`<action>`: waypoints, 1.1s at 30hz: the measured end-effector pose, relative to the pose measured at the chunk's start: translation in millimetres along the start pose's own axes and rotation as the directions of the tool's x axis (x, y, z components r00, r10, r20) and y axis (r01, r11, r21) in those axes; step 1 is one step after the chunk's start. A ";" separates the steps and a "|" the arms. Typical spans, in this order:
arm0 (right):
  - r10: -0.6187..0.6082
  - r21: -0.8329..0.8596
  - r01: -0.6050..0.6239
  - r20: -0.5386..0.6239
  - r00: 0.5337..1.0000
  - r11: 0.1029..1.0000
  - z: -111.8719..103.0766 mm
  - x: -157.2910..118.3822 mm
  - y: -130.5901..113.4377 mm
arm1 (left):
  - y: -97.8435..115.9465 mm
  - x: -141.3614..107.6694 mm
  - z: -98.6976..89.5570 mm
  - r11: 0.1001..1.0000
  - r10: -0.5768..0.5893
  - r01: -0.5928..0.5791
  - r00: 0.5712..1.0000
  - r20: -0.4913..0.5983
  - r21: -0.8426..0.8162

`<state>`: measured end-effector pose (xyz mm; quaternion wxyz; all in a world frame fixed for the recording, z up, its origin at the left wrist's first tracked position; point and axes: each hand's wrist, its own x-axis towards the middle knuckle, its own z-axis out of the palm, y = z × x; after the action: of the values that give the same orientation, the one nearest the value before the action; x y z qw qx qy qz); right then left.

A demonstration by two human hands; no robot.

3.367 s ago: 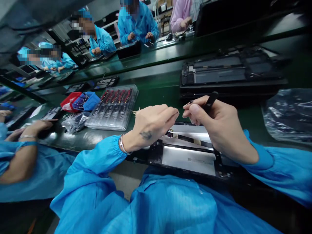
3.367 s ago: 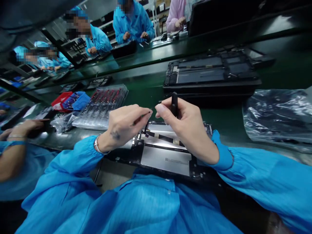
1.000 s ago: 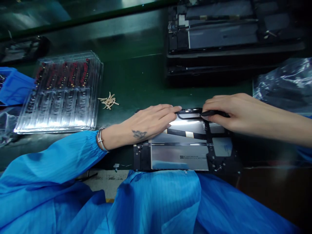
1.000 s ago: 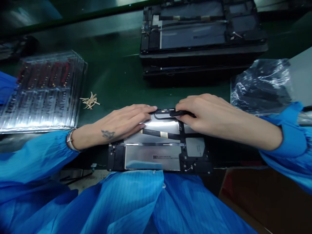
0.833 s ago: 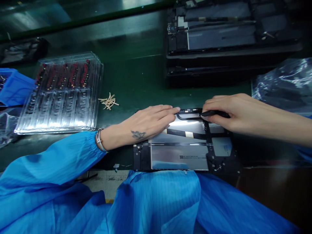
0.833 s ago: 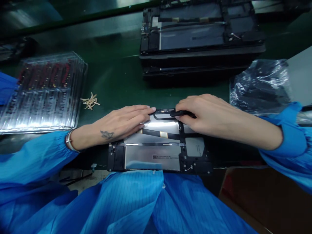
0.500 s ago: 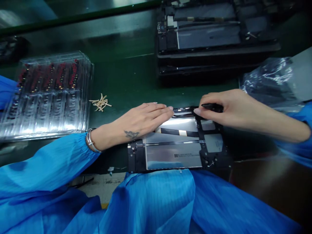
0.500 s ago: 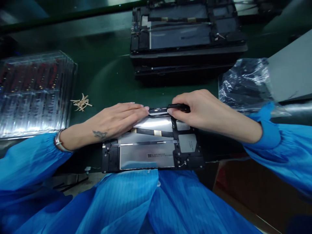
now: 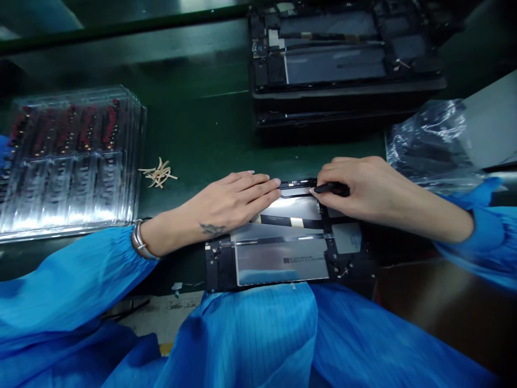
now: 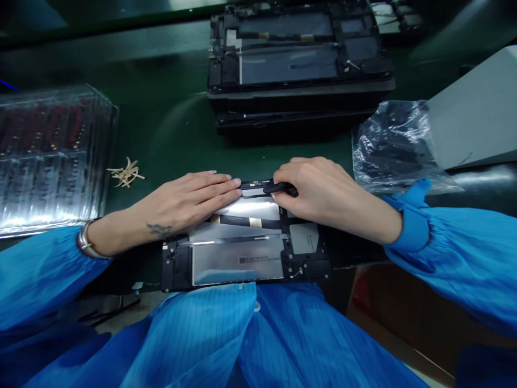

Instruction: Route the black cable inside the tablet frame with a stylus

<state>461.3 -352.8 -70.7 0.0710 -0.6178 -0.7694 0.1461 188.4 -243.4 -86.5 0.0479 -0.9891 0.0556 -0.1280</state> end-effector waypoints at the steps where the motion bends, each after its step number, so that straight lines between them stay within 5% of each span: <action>1: -0.001 -0.001 0.001 0.003 1.000 1.000 -0.2 0.1 -0.4 | 0.2 0.2 0.1 1.000 0.001 -0.001 1.000 -0.001 0.006; 18: -0.012 -0.049 0.013 0.024 1.000 0.999 0.3 -0.9 1.1 | 1.8 5.0 0.7 0.999 0.019 -0.019 1.000 0.005 0.039; 29: -0.026 -0.037 0.026 0.012 1.000 0.999 1.2 1.8 3.0 | -1.5 34.9 -8.2 0.996 -0.038 0.025 0.985 0.171 0.081; 31: -0.052 -0.050 0.048 -0.073 0.996 0.998 -4.3 -3.3 -1.1 | 0.2 42.3 -7.4 0.993 -0.035 0.017 0.986 0.162 0.114; 33: -0.024 -0.026 0.018 -0.282 0.959 0.999 -10.4 -17.5 -12.5 | 1.7 48.3 -4.6 0.994 -0.031 0.015 0.989 0.143 0.108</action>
<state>456.6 -370.8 -55.8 0.1741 -0.6249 -0.7596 0.0467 233.4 -251.3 -70.3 0.1032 -0.9923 0.0337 -0.0595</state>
